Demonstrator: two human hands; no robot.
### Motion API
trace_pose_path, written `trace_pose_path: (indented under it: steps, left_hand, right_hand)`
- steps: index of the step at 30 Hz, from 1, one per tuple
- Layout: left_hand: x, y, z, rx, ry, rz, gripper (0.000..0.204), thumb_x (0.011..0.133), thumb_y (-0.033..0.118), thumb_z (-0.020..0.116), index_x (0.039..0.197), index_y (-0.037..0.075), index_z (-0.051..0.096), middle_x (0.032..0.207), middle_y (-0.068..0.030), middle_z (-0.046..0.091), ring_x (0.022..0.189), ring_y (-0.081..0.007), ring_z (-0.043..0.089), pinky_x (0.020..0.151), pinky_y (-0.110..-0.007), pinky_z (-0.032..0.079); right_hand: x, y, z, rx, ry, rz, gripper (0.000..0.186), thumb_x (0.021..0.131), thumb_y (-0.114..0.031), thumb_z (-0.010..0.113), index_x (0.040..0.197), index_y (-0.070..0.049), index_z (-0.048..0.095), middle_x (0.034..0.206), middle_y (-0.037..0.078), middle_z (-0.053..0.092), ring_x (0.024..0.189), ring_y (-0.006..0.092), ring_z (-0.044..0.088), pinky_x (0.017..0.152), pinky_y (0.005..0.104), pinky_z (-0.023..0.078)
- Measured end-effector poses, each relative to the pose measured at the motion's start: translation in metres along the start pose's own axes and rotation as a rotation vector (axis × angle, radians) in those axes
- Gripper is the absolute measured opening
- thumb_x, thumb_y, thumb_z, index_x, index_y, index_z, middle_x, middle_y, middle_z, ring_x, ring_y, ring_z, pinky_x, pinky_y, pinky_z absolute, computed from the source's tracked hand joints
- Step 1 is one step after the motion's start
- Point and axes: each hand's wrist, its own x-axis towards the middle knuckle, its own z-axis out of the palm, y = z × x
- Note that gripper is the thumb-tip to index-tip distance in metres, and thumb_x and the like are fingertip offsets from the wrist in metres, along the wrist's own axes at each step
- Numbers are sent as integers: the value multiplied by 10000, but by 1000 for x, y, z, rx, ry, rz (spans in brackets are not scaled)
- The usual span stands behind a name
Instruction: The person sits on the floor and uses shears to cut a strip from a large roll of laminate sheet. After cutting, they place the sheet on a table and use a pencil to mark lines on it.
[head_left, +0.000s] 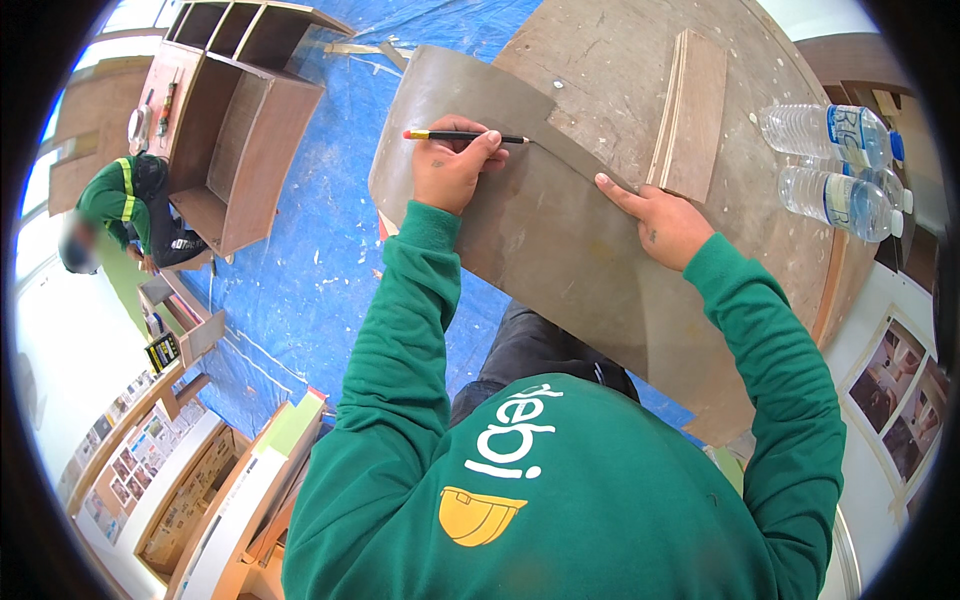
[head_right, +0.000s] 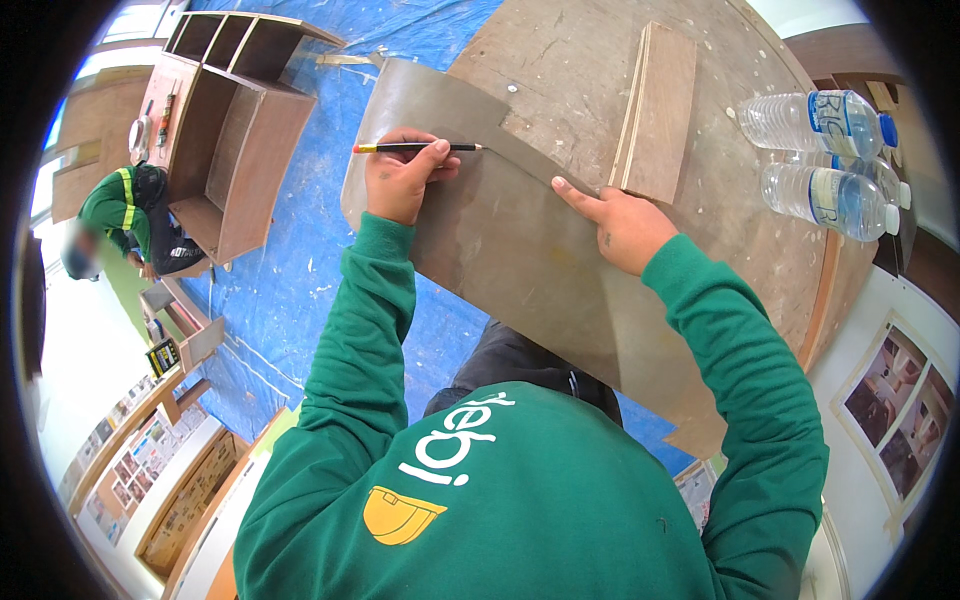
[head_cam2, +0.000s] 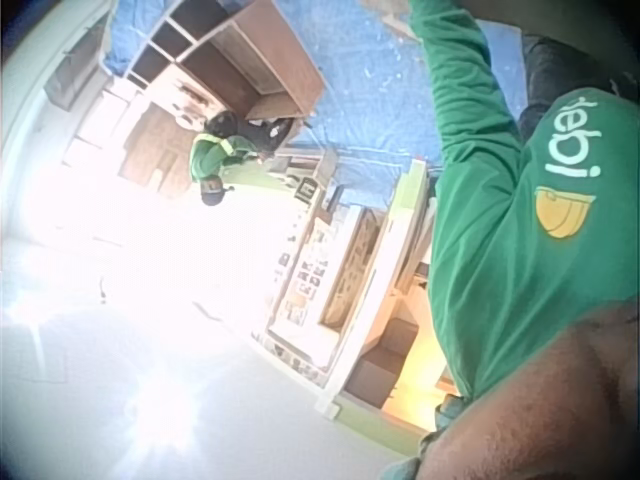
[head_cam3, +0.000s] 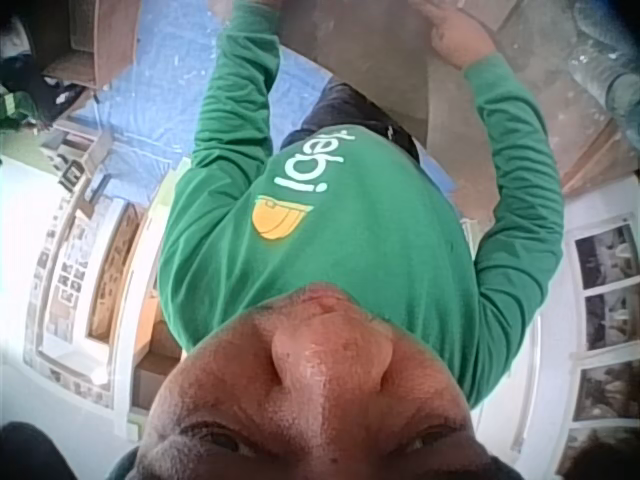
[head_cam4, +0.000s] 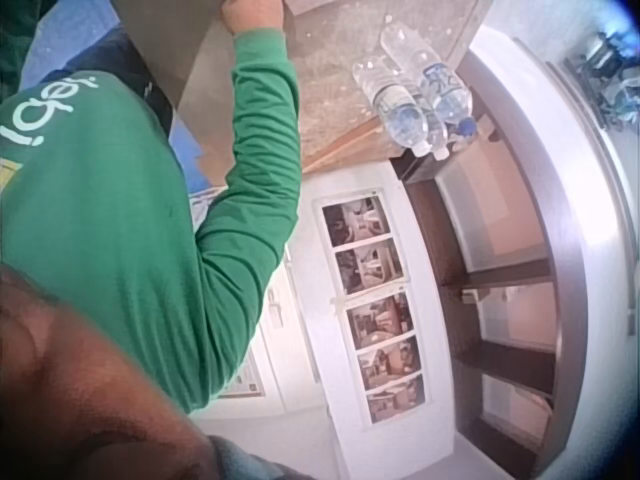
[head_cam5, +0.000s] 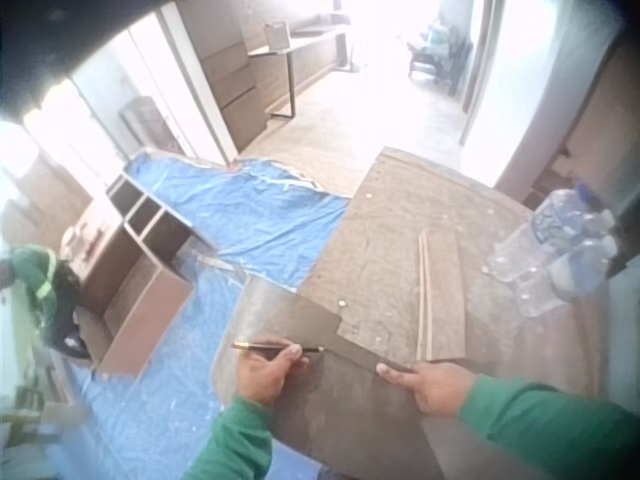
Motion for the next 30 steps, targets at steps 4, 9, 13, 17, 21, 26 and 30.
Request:
trace_pose_path:
  steps: [4,9,13,17,21,26,30]
  left_hand:
    - [1,-1,-1,-20,-8,-8,159,892,61,761,959,-18,641,872,-132,711,742,-215,733,677,-325,635]
    - [-1,-1,2,23,-20,18,158,889,60,764,963,-12,645,871,-121,711,738,-206,729,656,-305,620]
    - [-2,0,7,123,-48,5,158,886,66,768,961,-8,650,867,-114,709,737,-197,727,636,-289,607]
    - [0,0,4,83,-24,-5,155,886,71,765,956,-9,651,863,-110,706,728,-192,723,629,-291,608]
    - [1,2,0,56,3,3,150,886,67,758,952,-7,645,851,-112,705,718,-193,722,627,-295,609]
    - [-2,-1,-6,19,-17,52,141,890,49,742,954,-10,631,841,-117,704,727,-202,718,656,-318,615]
    - [-5,-8,-7,-66,23,113,151,887,47,749,951,-22,630,847,-122,704,722,-203,717,658,-321,616]
  right_hand:
    - [0,0,0,1,1,0,893,866,59,474,1585,-438,292,950,168,542,820,364,617,794,464,526]
    - [0,-1,0,10,3,-5,893,863,60,472,1586,-434,295,951,169,542,821,364,615,797,465,523]
    - [0,0,1,17,3,-8,896,856,62,471,1584,-431,301,951,167,541,817,363,613,797,465,523]
    - [0,0,1,9,7,-6,896,851,62,468,1583,-429,306,949,164,539,814,362,611,794,464,522]
    - [0,-1,0,17,2,0,891,853,60,467,1582,-428,310,947,160,538,807,359,610,785,464,520]
    - [1,2,3,35,48,-20,866,864,38,490,1576,-428,330,931,152,536,789,357,611,774,461,522]
    - [-5,-17,0,-66,97,0,745,869,-8,535,1553,-274,408,1051,161,544,889,340,613,821,427,537]
